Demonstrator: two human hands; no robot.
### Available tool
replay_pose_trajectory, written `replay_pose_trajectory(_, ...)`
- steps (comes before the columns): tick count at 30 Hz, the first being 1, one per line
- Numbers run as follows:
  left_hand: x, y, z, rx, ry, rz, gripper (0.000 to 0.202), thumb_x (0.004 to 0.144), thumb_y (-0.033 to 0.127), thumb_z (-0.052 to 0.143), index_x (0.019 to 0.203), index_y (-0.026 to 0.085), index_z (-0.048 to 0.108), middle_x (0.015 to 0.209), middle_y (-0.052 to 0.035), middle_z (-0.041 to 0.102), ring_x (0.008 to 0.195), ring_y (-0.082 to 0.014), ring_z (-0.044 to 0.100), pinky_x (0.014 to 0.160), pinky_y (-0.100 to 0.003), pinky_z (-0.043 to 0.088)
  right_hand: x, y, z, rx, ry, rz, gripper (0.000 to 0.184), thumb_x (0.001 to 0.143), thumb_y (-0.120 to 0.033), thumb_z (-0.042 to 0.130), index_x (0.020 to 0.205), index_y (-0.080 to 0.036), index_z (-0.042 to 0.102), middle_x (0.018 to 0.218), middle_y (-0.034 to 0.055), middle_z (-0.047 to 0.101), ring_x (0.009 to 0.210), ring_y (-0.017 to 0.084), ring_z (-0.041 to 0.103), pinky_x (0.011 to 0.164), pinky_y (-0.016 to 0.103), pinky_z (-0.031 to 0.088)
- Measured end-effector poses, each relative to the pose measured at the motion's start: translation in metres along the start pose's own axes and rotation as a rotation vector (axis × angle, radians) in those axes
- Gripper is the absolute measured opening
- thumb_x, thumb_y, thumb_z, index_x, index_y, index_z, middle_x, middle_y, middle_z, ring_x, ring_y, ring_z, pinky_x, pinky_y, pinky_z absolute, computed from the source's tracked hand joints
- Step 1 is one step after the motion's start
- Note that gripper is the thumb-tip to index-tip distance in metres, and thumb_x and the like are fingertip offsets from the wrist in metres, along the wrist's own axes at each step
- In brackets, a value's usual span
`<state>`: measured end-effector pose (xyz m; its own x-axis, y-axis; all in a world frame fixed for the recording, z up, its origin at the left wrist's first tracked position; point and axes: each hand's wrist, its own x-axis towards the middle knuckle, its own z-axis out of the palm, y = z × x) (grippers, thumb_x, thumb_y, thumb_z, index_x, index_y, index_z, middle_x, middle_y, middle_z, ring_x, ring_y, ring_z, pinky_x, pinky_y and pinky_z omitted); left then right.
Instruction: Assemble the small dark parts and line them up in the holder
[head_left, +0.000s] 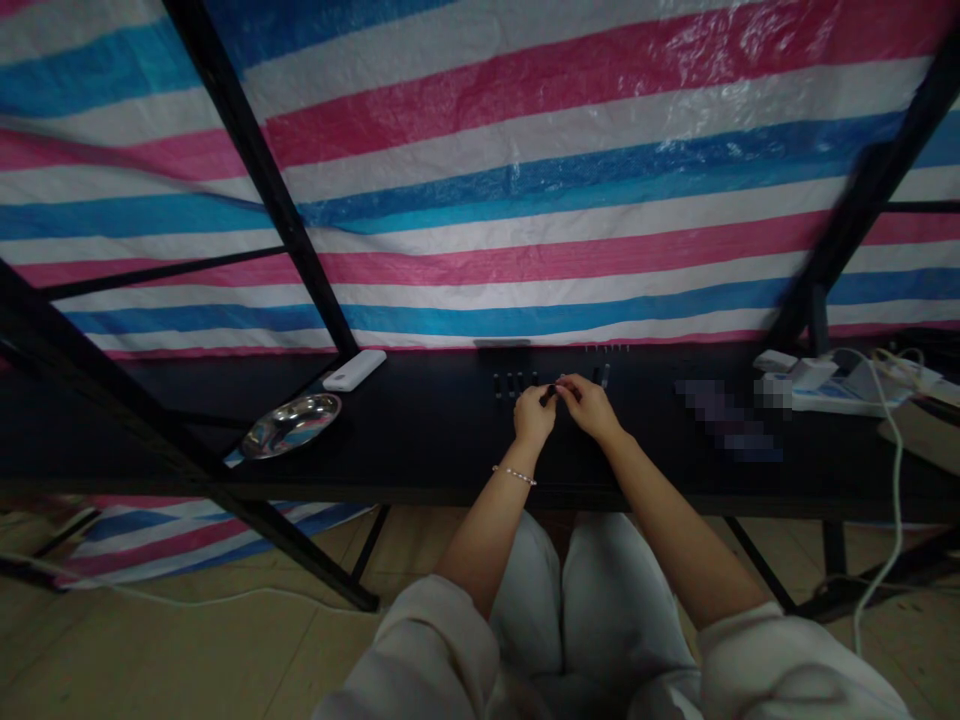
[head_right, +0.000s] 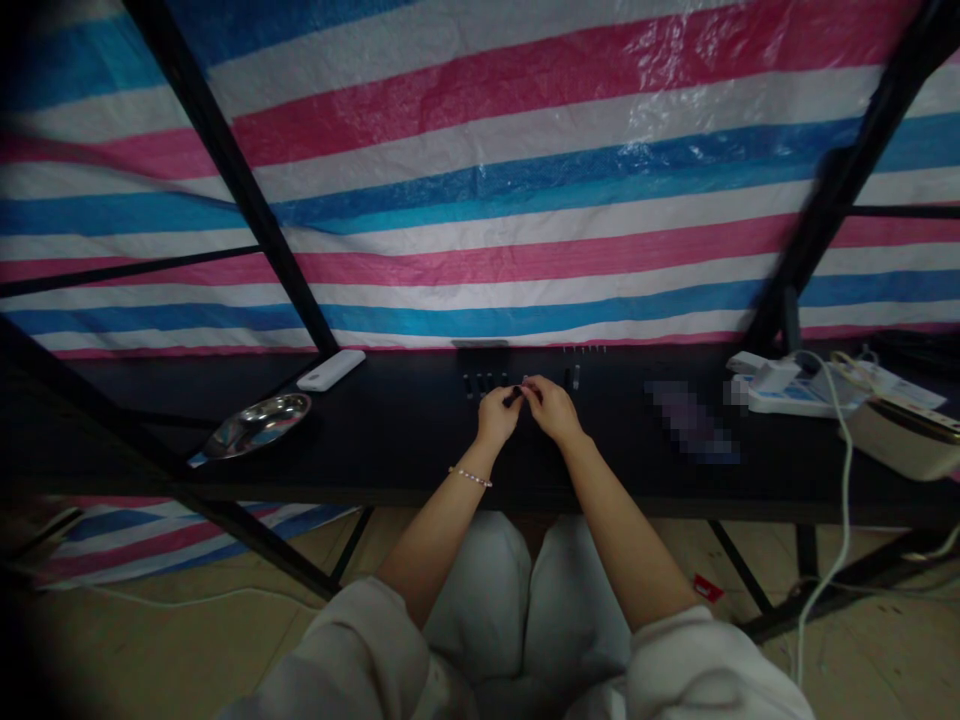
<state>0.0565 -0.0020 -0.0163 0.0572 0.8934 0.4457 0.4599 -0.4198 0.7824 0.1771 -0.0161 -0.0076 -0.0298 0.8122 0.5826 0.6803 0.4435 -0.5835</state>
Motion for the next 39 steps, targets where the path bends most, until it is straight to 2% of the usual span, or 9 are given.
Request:
replay_pose_trajectory(4,-0.001,0.002,-0.001,0.130,-0.066,-0.007,0.013,0.076,0.017,0.053,0.081,0.015,0.065,0.087,-0.0092,0.062,0.081,-0.0185,0.057,0.077,-0.030,0.043,0.000,0.003,0.002,0.029,-0.033,0.015,0.023,0.081,-0.029,0.045,0.093,-0.016,0.059,0.080,0.0065,0.063,0.072,0.016,0.058,0.068,0.027,0.044)
replay_pose_trajectory(11,-0.002,0.004,-0.002,0.231,-0.100,-0.020,0.014,0.078,0.017,0.048,0.079,0.014,0.062,0.086,-0.0106,0.060,0.079,-0.0190,0.057,0.073,-0.030,0.043,0.000,0.002,0.002,0.101,-0.049,-0.014,0.025,0.081,-0.027,0.044,0.094,-0.014,0.060,0.080,0.0073,0.064,0.070,0.016,0.059,0.067,0.027,0.045)
replay_pose_trajectory(17,-0.001,0.004,-0.002,0.316,-0.170,-0.035,0.017,0.080,0.016,0.046,0.087,0.015,0.061,0.093,-0.0093,0.060,0.087,-0.0180,0.057,0.078,-0.028,0.043,0.001,0.006,0.003,0.130,-0.098,-0.021,0.024,0.079,-0.026,0.047,0.093,-0.015,0.063,0.080,0.0063,0.065,0.069,0.016,0.059,0.067,0.028,0.046)
replay_pose_trajectory(25,-0.003,0.006,-0.004,0.350,-0.215,-0.056,0.026,0.081,0.014,0.042,0.098,0.016,0.060,0.099,-0.0094,0.058,0.092,-0.0174,0.056,0.082,-0.027,0.043,0.001,0.010,0.005,0.196,-0.099,-0.053,0.026,0.076,-0.036,0.053,0.087,-0.016,0.067,0.082,0.0074,0.068,0.071,0.018,0.061,0.068,0.030,0.047)
replay_pose_trajectory(27,-0.004,0.008,-0.004,0.307,-0.185,-0.049,0.027,0.081,0.018,0.044,0.104,0.017,0.059,0.100,-0.0090,0.059,0.091,-0.0173,0.057,0.082,-0.027,0.043,0.003,0.011,0.004,0.191,-0.037,-0.018,0.026,0.075,-0.037,0.055,0.084,-0.016,0.067,0.081,0.0076,0.068,0.070,0.018,0.061,0.067,0.030,0.047)
replay_pose_trajectory(29,-0.005,0.011,-0.005,0.262,-0.154,-0.052,0.029,0.081,0.022,0.047,0.107,0.016,0.058,0.098,-0.0086,0.060,0.091,-0.0172,0.057,0.083,-0.028,0.043,0.008,0.014,0.000,0.191,0.082,0.031,0.027,0.072,-0.039,0.058,0.081,-0.016,0.068,0.080,0.0082,0.067,0.069,0.018,0.061,0.066,0.030,0.047)
replay_pose_trajectory(33,-0.006,0.014,-0.006,0.226,-0.142,-0.058,0.023,0.079,0.019,0.048,0.097,0.015,0.062,0.095,-0.0076,0.061,0.090,-0.0165,0.057,0.084,-0.027,0.043,0.022,0.021,-0.016,0.201,0.290,0.047,0.030,0.068,-0.045,0.062,0.072,-0.015,0.066,0.077,0.0079,0.065,0.072,0.018,0.060,0.066,0.030,0.047)
replay_pose_trajectory(36,-0.006,0.013,-0.006,0.218,-0.155,-0.046,0.020,0.079,0.017,0.047,0.088,0.016,0.064,0.095,-0.0067,0.063,0.089,-0.0164,0.058,0.084,-0.028,0.043,0.028,0.025,-0.031,0.212,0.342,0.045,0.034,0.067,-0.048,0.062,0.070,-0.015,0.065,0.076,0.0075,0.065,0.073,0.018,0.059,0.066,0.030,0.047)
replay_pose_trajectory(39,-0.006,0.011,-0.005,0.207,-0.164,-0.047,0.020,0.078,0.017,0.046,0.085,0.016,0.065,0.094,-0.0064,0.064,0.089,-0.0168,0.059,0.083,-0.028,0.044,0.024,0.033,-0.038,0.284,0.361,0.161,0.042,0.064,-0.053,0.061,0.074,-0.012,0.065,0.070,0.0068,0.065,0.064,0.017,0.059,0.060,0.029,0.046)
